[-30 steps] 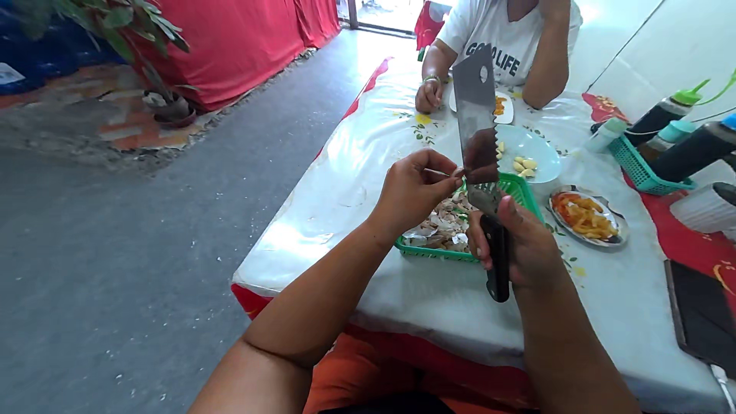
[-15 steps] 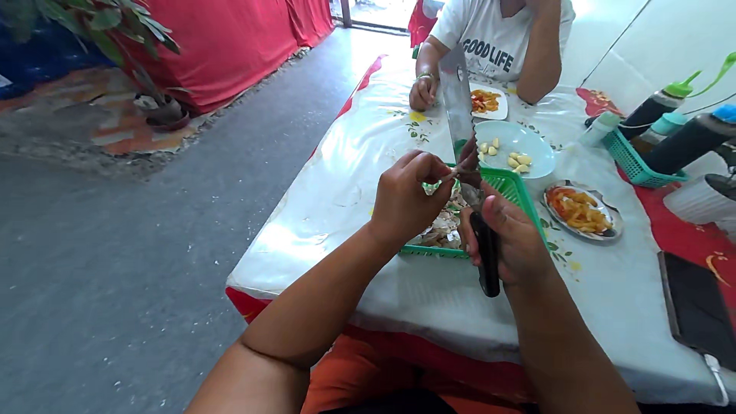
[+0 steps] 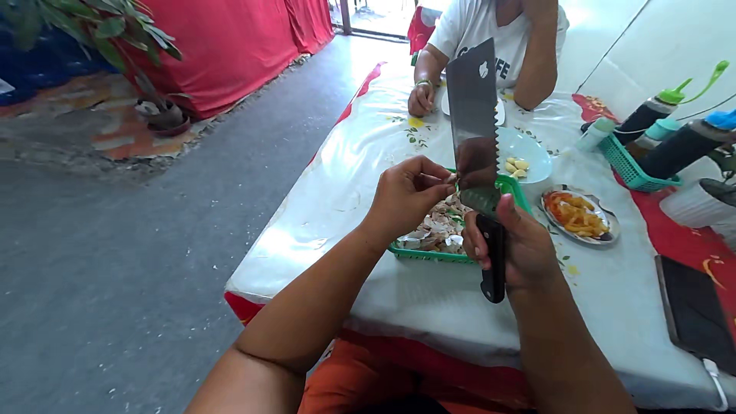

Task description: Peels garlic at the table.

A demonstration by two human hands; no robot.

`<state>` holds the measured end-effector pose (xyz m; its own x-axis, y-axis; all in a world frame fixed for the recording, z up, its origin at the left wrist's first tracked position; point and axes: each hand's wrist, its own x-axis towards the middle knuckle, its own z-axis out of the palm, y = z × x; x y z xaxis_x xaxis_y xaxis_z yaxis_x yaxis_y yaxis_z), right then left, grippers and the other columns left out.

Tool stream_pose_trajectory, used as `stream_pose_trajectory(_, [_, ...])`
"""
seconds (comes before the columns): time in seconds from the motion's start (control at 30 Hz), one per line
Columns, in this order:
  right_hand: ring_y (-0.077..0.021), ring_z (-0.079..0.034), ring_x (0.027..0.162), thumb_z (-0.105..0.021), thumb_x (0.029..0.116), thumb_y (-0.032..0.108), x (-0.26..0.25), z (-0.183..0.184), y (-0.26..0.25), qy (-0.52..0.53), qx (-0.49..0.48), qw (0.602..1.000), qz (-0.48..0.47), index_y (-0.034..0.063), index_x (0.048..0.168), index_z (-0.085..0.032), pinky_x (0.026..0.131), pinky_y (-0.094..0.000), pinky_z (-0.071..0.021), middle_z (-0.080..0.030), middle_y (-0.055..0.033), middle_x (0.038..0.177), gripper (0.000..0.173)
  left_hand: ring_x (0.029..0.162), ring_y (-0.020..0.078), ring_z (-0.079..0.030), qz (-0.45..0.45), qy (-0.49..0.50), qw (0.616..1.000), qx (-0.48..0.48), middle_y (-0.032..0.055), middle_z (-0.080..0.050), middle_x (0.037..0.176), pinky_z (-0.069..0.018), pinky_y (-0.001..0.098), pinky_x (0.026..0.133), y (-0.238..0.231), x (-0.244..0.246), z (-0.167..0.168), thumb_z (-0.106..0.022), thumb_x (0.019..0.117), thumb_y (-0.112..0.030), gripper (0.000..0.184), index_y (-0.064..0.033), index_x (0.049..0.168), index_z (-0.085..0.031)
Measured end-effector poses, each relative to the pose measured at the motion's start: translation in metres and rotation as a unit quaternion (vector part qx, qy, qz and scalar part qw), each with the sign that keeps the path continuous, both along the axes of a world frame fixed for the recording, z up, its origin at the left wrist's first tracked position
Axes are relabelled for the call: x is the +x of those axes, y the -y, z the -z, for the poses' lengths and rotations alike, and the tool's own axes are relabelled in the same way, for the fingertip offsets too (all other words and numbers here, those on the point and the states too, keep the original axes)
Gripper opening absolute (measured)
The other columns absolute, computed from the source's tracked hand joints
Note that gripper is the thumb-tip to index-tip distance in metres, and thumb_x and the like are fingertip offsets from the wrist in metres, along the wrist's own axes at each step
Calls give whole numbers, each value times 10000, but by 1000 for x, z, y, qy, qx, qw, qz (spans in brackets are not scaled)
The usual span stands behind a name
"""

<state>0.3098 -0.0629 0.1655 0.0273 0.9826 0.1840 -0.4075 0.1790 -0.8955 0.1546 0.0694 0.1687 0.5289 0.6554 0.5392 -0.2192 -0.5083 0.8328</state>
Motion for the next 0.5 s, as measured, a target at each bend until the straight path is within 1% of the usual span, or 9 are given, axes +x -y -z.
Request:
stream_pose_trajectory(0.07, [-88,-558,467,-524,1006,582,1,-1,0,-5,9,1000,0,108,1168,-601,468,-215,-528,-564,-32,639,507,785,72,-707,19,2,999,-26,47,-742,995,-609,233,741,0,-1,-2,-754,888,10,168,-21,1031,-672])
stream_pose_trajectory(0.1, [-89,-553,462,-508,1012,584,1,-2,0,-2,13,1000,2,102,1094,-607,465,-216,-523,-557,-31,627,499,783,72,-704,24,4,999,-31,46,-741,993,-606,233,739,-1,-1,-2,-748,892,10,165,-21,1035,-671])
stream_pose_trajectory(0.13, [-89,-552,461,-502,1016,582,1,-2,0,3,16,1000,9,101,1053,-603,462,-215,-520,-552,-29,624,493,778,70,-700,24,6,999,-28,45,-740,986,-602,229,733,-1,0,-2,-746,896,6,163,-20,1039,-672])
stream_pose_trajectory(0.17, [-89,-553,461,-509,1015,577,-1,-2,0,10,14,1000,22,102,1082,-603,458,-213,-520,-553,-29,627,489,773,70,-698,19,9,1000,-19,45,-739,978,-601,228,728,-1,0,-1,-747,895,4,167,-20,1041,-672])
stream_pose_trajectory(0.2, [-88,-561,463,-531,1009,570,-2,-2,0,19,10,999,37,106,1200,-608,456,-210,-527,-564,-33,638,508,769,71,-694,11,11,1000,-6,44,-736,966,-598,229,724,-1,1,0,-751,891,3,171,-22,1038,-669])
stream_pose_trajectory(0.23, [-84,-565,468,-543,1003,572,-3,-2,0,30,7,999,43,128,1314,-586,456,-204,-528,-569,-28,647,544,770,71,-691,3,13,1000,7,41,-731,963,-598,231,723,-1,2,1,-755,885,2,176,-23,1035,-667])
stream_pose_trajectory(0.27, [-80,-564,471,-552,998,574,-4,-2,0,39,5,998,39,149,1373,-555,455,-200,-527,-568,-23,654,567,782,76,-696,-3,18,1000,20,47,-730,974,-605,238,733,-1,3,3,-760,879,5,182,-18,1032,-665])
stream_pose_trajectory(0.37, [-81,-581,487,-592,980,570,-3,1,-1,37,8,999,4,178,1447,-505,473,-204,-540,-585,-21,659,616,847,106,-722,-18,32,997,64,81,-719,1031,-633,270,792,0,5,6,-764,871,15,182,15,1024,-665])
stream_pose_trajectory(0.5, [-79,-595,510,-595,996,524,-2,3,-2,31,16,999,-4,162,1463,-508,496,-200,-549,-592,-23,674,597,867,111,-724,-37,34,994,97,93,-712,1039,-634,278,805,2,5,5,-760,879,15,168,28,1013,-660])
